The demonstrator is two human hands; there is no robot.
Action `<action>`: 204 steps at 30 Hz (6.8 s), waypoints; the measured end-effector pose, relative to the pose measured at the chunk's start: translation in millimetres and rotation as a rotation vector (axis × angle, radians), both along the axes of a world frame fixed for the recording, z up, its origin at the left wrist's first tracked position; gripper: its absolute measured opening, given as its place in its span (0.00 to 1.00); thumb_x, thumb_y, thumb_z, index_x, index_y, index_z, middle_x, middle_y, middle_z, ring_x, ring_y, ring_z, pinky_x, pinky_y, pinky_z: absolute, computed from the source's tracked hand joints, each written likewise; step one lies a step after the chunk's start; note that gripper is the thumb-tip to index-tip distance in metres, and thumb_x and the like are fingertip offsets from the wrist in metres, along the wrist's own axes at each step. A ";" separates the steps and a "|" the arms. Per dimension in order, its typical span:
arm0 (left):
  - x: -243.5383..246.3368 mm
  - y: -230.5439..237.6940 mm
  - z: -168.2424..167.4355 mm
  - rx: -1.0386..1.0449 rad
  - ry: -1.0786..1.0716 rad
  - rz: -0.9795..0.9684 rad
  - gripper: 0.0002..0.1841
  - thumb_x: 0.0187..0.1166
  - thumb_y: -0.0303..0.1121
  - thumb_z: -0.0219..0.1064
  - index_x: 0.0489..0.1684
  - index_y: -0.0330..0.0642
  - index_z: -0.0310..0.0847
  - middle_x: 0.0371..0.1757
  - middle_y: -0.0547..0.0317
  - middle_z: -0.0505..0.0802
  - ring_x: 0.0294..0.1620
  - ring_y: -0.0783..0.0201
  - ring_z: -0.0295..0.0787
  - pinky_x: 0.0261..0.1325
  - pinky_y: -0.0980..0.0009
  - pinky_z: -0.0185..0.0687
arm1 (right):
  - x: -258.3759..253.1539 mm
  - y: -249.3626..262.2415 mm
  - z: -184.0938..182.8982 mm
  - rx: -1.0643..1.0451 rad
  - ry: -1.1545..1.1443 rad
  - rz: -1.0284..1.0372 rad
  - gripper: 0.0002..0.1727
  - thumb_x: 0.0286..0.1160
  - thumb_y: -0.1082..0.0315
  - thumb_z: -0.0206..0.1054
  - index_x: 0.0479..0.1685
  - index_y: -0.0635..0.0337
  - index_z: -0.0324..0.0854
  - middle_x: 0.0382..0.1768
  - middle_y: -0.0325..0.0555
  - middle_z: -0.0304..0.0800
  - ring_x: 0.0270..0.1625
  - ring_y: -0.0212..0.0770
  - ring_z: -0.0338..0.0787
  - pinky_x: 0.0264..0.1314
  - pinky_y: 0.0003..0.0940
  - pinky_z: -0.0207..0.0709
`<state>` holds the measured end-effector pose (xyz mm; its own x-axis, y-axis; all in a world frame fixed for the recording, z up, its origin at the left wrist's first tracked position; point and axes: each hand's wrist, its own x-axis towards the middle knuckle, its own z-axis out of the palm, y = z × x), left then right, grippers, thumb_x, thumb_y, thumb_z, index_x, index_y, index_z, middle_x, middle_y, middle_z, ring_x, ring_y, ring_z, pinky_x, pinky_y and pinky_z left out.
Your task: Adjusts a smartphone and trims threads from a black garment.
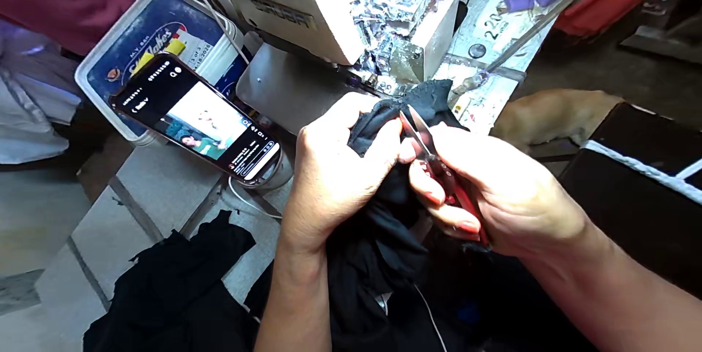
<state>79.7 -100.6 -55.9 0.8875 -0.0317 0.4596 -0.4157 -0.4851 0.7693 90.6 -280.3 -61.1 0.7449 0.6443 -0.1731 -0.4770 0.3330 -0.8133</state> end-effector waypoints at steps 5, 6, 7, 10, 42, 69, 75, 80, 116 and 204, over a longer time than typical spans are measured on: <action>0.0 0.3 -0.6 0.018 -0.006 0.002 0.03 0.69 0.22 0.70 0.35 0.35 0.83 0.28 0.68 0.86 0.28 0.86 0.80 0.34 0.91 0.76 | 0.4 3.9 -2.4 0.001 0.006 -0.032 0.20 0.95 0.65 0.38 0.43 0.56 0.76 0.16 0.32 0.73 0.11 0.17 0.68 0.12 0.09 0.64; -0.1 0.5 -0.3 0.021 -0.006 0.001 0.03 0.69 0.22 0.70 0.35 0.35 0.84 0.28 0.68 0.86 0.29 0.86 0.80 0.34 0.91 0.76 | 0.2 4.8 -2.8 0.003 0.013 -0.038 0.20 0.96 0.64 0.38 0.43 0.56 0.76 0.16 0.32 0.73 0.11 0.18 0.68 0.12 0.09 0.64; -0.1 0.6 0.0 0.029 -0.008 0.002 0.03 0.69 0.22 0.70 0.35 0.35 0.84 0.28 0.68 0.86 0.29 0.86 0.80 0.34 0.91 0.76 | 0.1 5.7 -3.1 0.007 0.017 -0.041 0.20 0.96 0.64 0.38 0.42 0.56 0.76 0.15 0.32 0.73 0.10 0.18 0.67 0.12 0.09 0.63; 0.3 0.9 0.1 0.028 -0.012 -0.004 0.02 0.69 0.22 0.70 0.34 0.36 0.83 0.28 0.68 0.85 0.29 0.86 0.79 0.34 0.91 0.75 | -0.5 7.0 -4.7 0.023 0.019 -0.051 0.20 0.95 0.65 0.38 0.42 0.56 0.76 0.14 0.31 0.72 0.10 0.18 0.67 0.11 0.09 0.63; -0.9 4.4 1.0 -0.045 0.025 -0.103 0.03 0.75 0.24 0.68 0.40 0.36 0.85 0.33 0.71 0.89 0.34 0.87 0.84 0.40 0.89 0.81 | 33.2 -18.6 -1.4 -0.429 -1.174 -0.398 0.15 0.77 0.72 0.66 0.59 0.71 0.81 0.53 0.40 0.91 0.45 0.14 0.84 0.49 0.08 0.78; -5.5 3.2 5.0 0.034 0.100 0.081 0.09 0.66 0.26 0.76 0.42 0.38 0.88 0.37 0.69 0.92 0.39 0.87 0.86 0.45 0.89 0.82 | 15.5 -17.6 -11.4 -0.328 -1.032 -0.469 0.41 0.90 0.36 0.43 0.79 0.67 0.69 0.50 0.32 0.76 0.39 0.15 0.74 0.38 0.10 0.70; -2.6 2.9 3.6 0.002 0.085 0.054 0.09 0.66 0.26 0.75 0.42 0.37 0.87 0.35 0.69 0.90 0.34 0.86 0.86 0.40 0.89 0.82 | -8.3 -10.1 -5.9 -0.021 -0.211 -0.004 0.18 0.93 0.63 0.42 0.52 0.55 0.80 0.24 0.27 0.78 0.16 0.15 0.72 0.17 0.08 0.68; -1.7 3.4 2.9 -0.023 0.067 0.022 0.09 0.65 0.23 0.74 0.42 0.35 0.87 0.37 0.67 0.91 0.37 0.84 0.87 0.43 0.88 0.83 | -2.4 -7.2 -1.2 0.035 0.002 0.058 0.24 0.95 0.63 0.31 0.51 0.57 0.76 0.20 0.30 0.77 0.13 0.16 0.71 0.15 0.08 0.67; -0.7 0.6 2.4 -0.075 0.063 0.011 0.05 0.83 0.24 0.62 0.40 0.37 0.84 0.31 0.71 0.85 0.32 0.87 0.81 0.38 0.89 0.78 | 42.8 -1.2 -10.4 -0.551 -1.171 -0.375 0.10 0.81 0.66 0.65 0.45 0.64 0.86 0.37 0.36 0.84 0.35 0.13 0.75 0.37 0.06 0.67; -25.7 117.6 16.6 0.189 0.511 1.014 0.44 0.69 0.41 0.82 0.80 0.30 0.59 0.50 0.38 0.88 0.54 0.41 0.87 0.58 0.41 0.80 | 35.8 22.6 -18.1 -0.907 -1.466 -0.463 0.18 0.81 0.61 0.60 0.48 0.72 0.84 0.36 0.62 0.88 0.35 0.50 0.86 0.38 0.46 0.73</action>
<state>54.0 17.0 -39.4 0.6253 0.7736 0.1026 0.5714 -0.5434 0.6150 126.4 -257.7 -79.2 0.6755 0.4475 0.5860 0.7277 -0.5329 -0.4319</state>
